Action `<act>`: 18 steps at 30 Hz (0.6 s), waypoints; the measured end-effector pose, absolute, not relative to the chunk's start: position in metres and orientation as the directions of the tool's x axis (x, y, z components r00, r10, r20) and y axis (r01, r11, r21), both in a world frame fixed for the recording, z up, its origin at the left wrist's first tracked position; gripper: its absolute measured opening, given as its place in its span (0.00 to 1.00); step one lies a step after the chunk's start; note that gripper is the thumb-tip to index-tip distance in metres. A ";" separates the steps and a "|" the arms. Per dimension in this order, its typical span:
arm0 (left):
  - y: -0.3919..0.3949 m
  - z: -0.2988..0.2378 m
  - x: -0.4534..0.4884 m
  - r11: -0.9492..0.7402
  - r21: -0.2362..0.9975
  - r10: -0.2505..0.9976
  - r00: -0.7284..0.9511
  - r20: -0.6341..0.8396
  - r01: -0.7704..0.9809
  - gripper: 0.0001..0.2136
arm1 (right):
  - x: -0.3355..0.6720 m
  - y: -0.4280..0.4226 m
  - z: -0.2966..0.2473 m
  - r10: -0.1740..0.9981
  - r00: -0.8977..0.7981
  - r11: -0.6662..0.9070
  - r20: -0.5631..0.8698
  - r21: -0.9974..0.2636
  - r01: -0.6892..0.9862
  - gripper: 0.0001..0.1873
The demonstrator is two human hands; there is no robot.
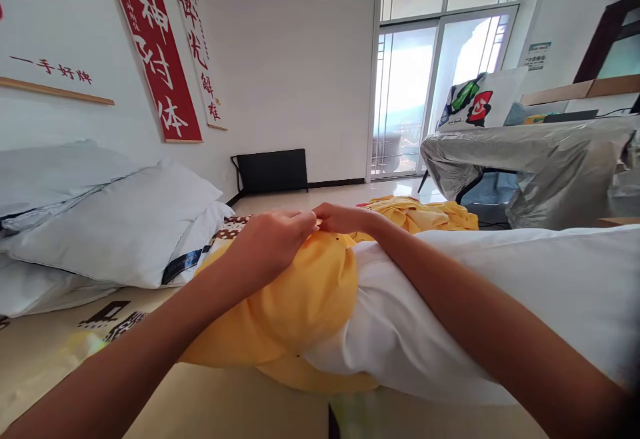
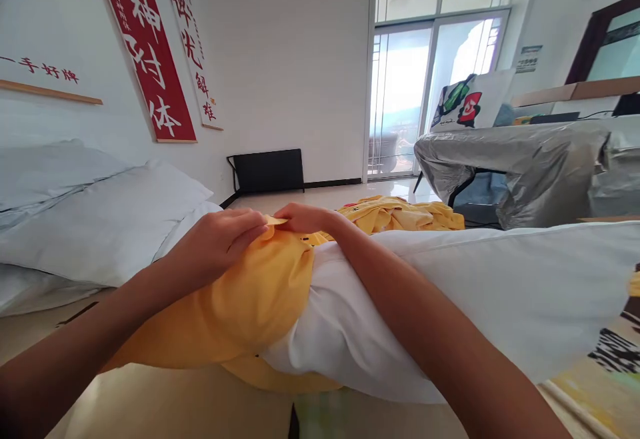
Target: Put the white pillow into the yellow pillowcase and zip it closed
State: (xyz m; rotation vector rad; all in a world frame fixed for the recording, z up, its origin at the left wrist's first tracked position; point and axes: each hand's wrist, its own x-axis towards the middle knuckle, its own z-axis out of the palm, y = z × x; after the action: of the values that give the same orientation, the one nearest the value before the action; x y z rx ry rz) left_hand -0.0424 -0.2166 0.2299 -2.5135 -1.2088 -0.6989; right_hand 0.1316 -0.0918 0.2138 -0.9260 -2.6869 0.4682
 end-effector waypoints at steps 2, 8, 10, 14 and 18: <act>-0.227 0.224 -0.055 -0.569 -0.136 0.636 0.539 0.552 0.811 0.12 | 0.136 -0.090 0.214 0.668 -0.716 0.709 0.201 -0.464 0.531 0.07; -0.244 0.213 -0.114 -0.343 -0.226 0.694 0.408 0.593 0.912 0.29 | 0.148 -0.084 0.217 0.713 -0.595 0.699 0.371 -0.307 0.646 0.16; -0.246 0.212 -0.139 -0.228 -0.194 0.808 0.296 0.510 0.954 0.27 | 0.154 -0.081 0.220 0.711 -0.581 0.694 0.397 -0.260 0.671 0.17; -0.247 0.219 -0.174 -0.015 -0.168 0.968 0.057 0.246 0.986 0.10 | 0.181 -0.079 0.241 0.783 -0.434 0.557 0.445 -0.192 0.808 0.21; -0.241 0.240 -0.177 0.079 -0.110 0.923 -0.031 0.384 0.991 0.13 | 0.202 -0.091 0.260 0.816 -0.345 0.465 0.465 -0.172 0.868 0.23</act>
State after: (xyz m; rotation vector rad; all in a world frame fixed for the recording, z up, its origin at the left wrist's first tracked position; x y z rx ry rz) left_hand -0.1768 -0.2410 0.2402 -1.8979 -2.0108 -0.2646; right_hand 0.2021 -0.0911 0.2600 -1.3997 -2.2272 -0.1425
